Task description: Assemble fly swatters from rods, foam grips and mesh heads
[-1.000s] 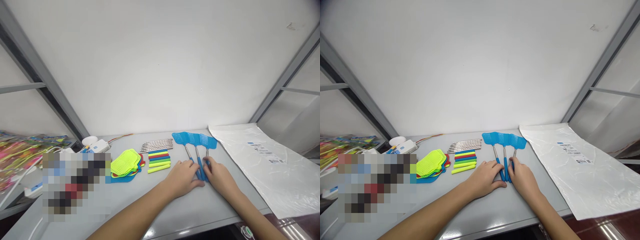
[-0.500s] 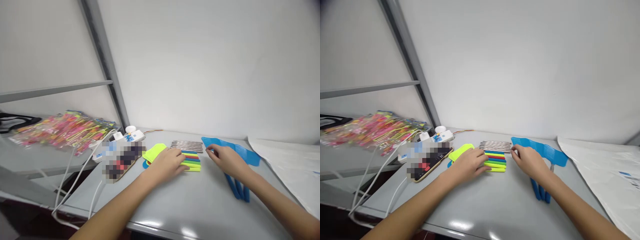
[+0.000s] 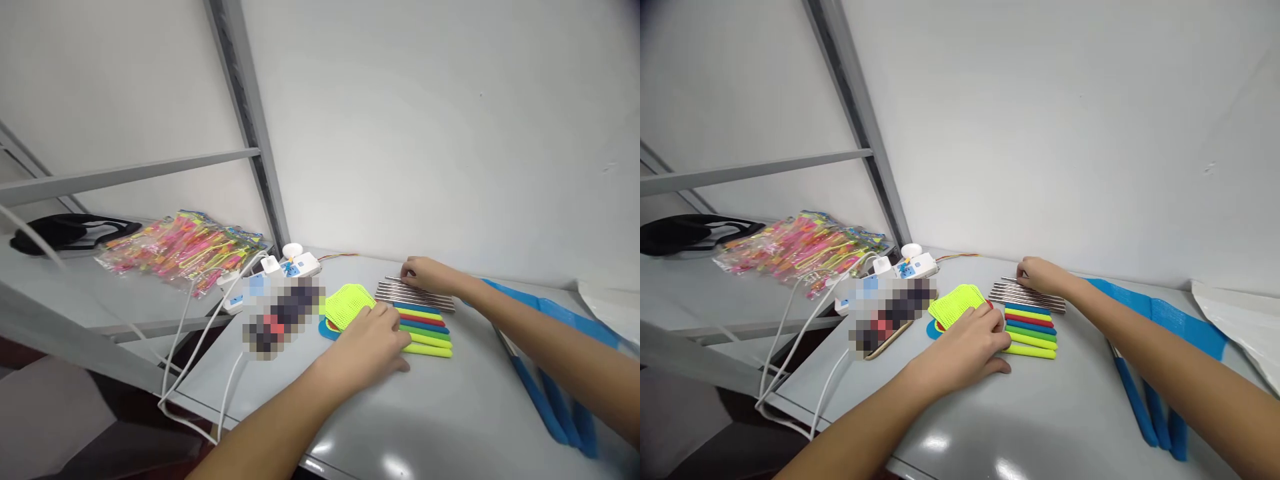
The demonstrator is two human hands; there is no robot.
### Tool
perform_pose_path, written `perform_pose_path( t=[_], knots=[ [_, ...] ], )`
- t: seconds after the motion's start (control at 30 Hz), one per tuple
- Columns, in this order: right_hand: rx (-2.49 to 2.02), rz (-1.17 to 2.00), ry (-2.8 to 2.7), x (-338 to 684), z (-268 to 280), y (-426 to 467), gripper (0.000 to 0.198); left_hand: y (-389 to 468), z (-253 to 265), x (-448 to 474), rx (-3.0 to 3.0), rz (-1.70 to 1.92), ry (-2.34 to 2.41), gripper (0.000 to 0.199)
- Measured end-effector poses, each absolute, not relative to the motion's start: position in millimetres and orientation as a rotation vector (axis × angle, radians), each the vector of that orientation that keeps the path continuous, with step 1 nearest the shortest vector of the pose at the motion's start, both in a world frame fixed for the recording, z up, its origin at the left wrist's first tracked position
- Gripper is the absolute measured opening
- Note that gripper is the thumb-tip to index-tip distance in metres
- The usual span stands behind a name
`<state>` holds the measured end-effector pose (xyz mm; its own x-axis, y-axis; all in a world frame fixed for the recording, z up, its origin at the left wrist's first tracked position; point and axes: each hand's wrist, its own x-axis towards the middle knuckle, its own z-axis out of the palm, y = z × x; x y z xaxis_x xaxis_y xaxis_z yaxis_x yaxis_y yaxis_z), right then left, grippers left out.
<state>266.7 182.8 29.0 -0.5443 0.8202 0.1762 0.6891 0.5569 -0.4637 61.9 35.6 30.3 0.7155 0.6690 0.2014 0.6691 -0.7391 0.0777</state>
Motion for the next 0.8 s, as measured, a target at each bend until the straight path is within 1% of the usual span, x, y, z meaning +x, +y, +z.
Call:
perform_pose_path(
  t=[0.1,0.27,0.37,0.43,0.53,0.67,0.8],
  knots=[
    [-1.197,0.445,-2.335,268.9,32.8,181.3,0.013,36.5,29.8,64.3,-2.899,-0.294,-1.142,0.023],
    [-1.260,0.334,-2.097,279.1,53.4,182.0,0.012,38.2,25.8,68.8,-2.851,-0.265,-1.206,0.024],
    [-1.219,0.232,-1.870,286.8,74.6,164.5,0.019,38.0,22.3,70.6,-2.833,-0.254,-1.188,0.015],
    [-1.052,0.248,-1.638,290.4,88.9,142.0,0.023,36.9,22.8,70.8,-2.828,-0.268,-1.151,0.010],
    [-0.775,0.505,-1.360,293.3,106.3,99.6,0.020,33.4,28.6,71.1,-2.848,-0.371,-1.043,0.012],
    [-0.789,0.972,-1.115,293.7,116.5,50.3,0.010,25.8,36.6,74.7,-2.834,-0.768,-0.867,0.018],
    [-0.766,1.225,-0.927,286.1,116.3,25.3,0.007,19.2,34.7,82.6,-2.848,-1.017,-0.793,0.017]
  ],
)
